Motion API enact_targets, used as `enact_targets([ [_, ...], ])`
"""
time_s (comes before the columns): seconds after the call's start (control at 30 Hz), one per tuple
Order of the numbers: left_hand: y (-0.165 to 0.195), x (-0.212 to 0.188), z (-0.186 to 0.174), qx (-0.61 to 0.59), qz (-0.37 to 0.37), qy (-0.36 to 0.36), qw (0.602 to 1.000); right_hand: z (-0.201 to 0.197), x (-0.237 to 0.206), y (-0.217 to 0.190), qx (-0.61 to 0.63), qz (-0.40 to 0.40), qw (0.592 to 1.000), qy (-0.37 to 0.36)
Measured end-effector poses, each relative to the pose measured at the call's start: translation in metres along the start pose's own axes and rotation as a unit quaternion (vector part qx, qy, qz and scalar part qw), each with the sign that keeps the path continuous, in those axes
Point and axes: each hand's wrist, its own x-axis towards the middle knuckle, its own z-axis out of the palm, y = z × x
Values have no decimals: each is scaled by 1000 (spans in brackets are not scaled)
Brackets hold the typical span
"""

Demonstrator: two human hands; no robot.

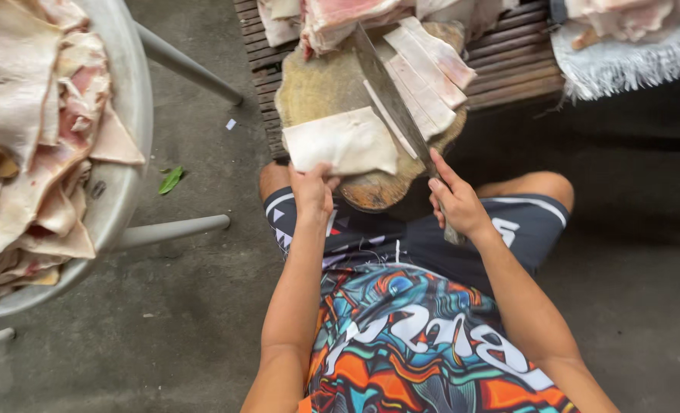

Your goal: The person slices pieces of animal skin on a wooden block using a large knife, moving the cut strips into a pile and reaching for larger pieces from a nearby basin.

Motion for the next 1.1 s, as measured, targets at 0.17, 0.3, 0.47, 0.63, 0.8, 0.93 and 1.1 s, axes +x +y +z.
enact_targets([
  [0.17, 2, -16, -21, 47, -8, -49, 998, 20, -28, 13, -213, -166, 960, 67],
  [0.3, 4, -21, -25, 61, 6, -72, 996, 41, -36, 18, -276, -253, 926, 54],
  [0.47, 23, -3, -30, 87, -33, -18, 996, 53, -33, -6, -218, -203, 954, 24],
  [0.63, 31, 2, -33, 129, 9, -59, 990, 23, -68, -42, -181, -330, 925, 46],
  [0.8, 22, -11, -36, 144, 3, -54, 988, -3, -89, -32, -130, -552, 823, 38],
  [0.93, 19, -5, -46, 113, 0, -70, 991, 30, -54, 13, -269, -374, 884, 82],
  [1.1, 14, 11, -55, 138, -9, -69, 988, 40, -26, 38, -293, -284, 910, 74],
])
